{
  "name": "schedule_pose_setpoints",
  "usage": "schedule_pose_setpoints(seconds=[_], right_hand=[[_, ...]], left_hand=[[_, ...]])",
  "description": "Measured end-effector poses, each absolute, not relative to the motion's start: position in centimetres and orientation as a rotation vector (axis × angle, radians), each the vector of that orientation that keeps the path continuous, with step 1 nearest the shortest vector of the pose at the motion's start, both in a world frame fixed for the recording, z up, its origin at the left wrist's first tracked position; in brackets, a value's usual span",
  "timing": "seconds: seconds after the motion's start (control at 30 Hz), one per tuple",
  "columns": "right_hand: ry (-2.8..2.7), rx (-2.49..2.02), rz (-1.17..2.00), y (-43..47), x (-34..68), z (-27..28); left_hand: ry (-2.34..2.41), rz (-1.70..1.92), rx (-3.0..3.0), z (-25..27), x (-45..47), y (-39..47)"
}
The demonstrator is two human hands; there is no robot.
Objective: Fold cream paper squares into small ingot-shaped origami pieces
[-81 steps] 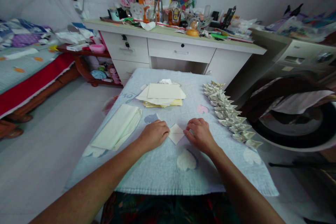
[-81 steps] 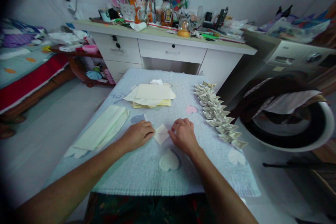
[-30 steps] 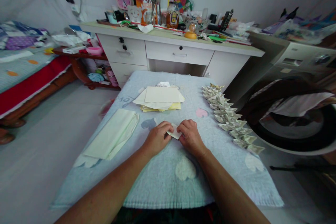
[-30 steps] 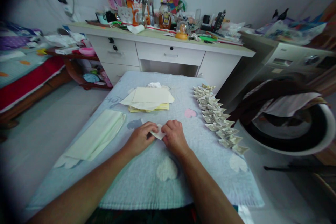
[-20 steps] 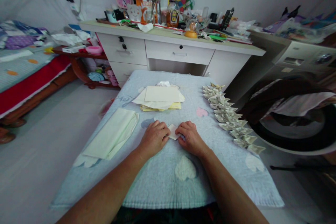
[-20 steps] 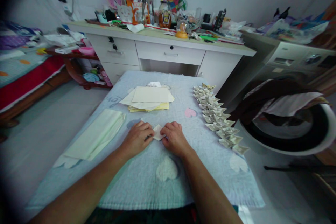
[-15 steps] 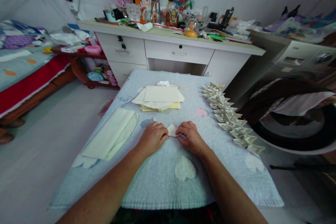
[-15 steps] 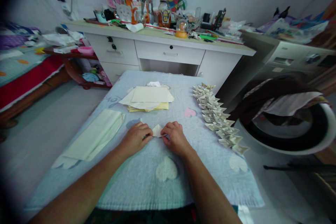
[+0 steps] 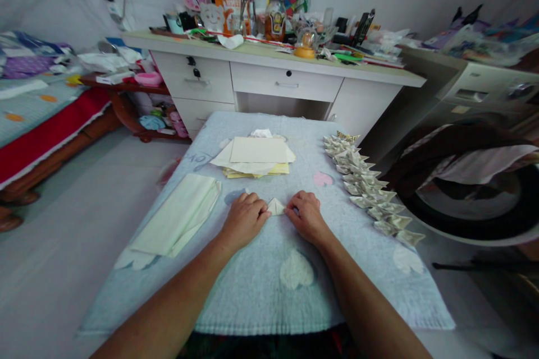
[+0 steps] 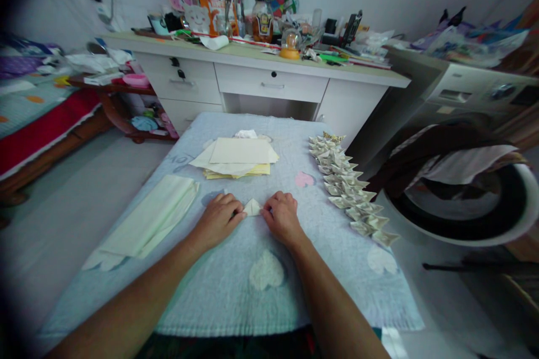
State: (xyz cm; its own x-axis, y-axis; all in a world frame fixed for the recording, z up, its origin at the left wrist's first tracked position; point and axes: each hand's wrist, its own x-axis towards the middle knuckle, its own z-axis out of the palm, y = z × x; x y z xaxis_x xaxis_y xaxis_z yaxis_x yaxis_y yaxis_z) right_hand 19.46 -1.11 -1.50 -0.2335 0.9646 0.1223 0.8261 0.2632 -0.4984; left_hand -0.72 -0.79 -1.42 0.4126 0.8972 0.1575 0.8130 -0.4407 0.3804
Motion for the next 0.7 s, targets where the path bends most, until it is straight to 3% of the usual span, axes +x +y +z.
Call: schedule_pose_setpoints(seconds=[0.7], right_hand=[[-2.064,-1.786,0.358,-1.18,18.76,-1.68]], left_hand=[[1.747,0.364,2.548,-1.81,-0.03,-1.11]])
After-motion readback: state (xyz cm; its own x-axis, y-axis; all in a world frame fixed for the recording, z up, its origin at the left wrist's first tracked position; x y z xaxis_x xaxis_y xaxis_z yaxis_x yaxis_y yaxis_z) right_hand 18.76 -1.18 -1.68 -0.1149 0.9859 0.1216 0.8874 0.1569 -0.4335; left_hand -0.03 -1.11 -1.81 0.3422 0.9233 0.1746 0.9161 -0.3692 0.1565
